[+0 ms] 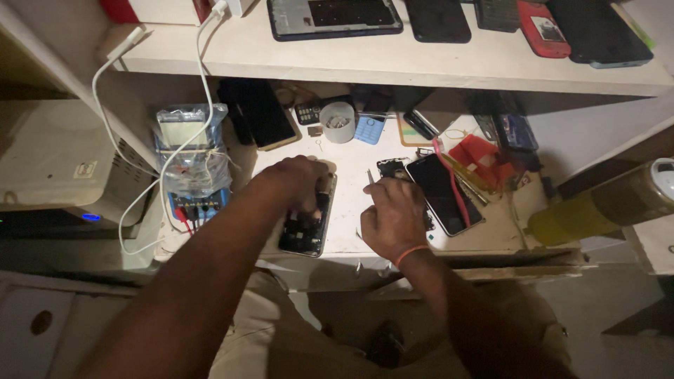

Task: The person works at a repair bench on a disassembled smartphone, prying at its internals with a tool and using tweezers to manipulate small components. They lift out the phone's battery, hold and reposition it, and continue working on the opened phone body with the pry tool and tweezers.

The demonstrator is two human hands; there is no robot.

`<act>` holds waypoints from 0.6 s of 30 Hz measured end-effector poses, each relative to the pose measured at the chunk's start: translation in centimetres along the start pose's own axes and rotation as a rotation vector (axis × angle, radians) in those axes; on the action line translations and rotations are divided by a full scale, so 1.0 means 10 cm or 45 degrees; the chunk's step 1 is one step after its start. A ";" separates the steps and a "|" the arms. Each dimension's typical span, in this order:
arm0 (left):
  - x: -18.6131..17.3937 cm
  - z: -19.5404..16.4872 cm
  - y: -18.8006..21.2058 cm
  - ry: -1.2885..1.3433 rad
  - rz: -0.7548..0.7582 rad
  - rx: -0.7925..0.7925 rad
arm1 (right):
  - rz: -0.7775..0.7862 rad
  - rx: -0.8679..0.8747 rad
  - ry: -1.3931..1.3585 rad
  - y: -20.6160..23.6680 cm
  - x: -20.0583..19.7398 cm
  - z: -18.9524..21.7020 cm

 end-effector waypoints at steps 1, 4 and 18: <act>0.01 0.01 -0.01 0.015 0.005 -0.013 | 0.002 0.005 0.001 0.00 0.00 0.00; 0.01 0.01 -0.05 -0.046 -0.066 0.045 | 0.001 0.000 0.011 0.00 0.01 0.00; 0.01 -0.01 -0.06 -0.024 -0.063 0.048 | -0.083 -0.081 0.061 0.03 0.05 -0.02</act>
Point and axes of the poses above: each hand's wrist, its own y-axis away from the middle knuckle, its own x-axis out of the palm, z = x × y, the point moved 2 cm from there along -y, towards the middle knuckle, and after that the axes turned 14 degrees about z, right-handed, at the moved point
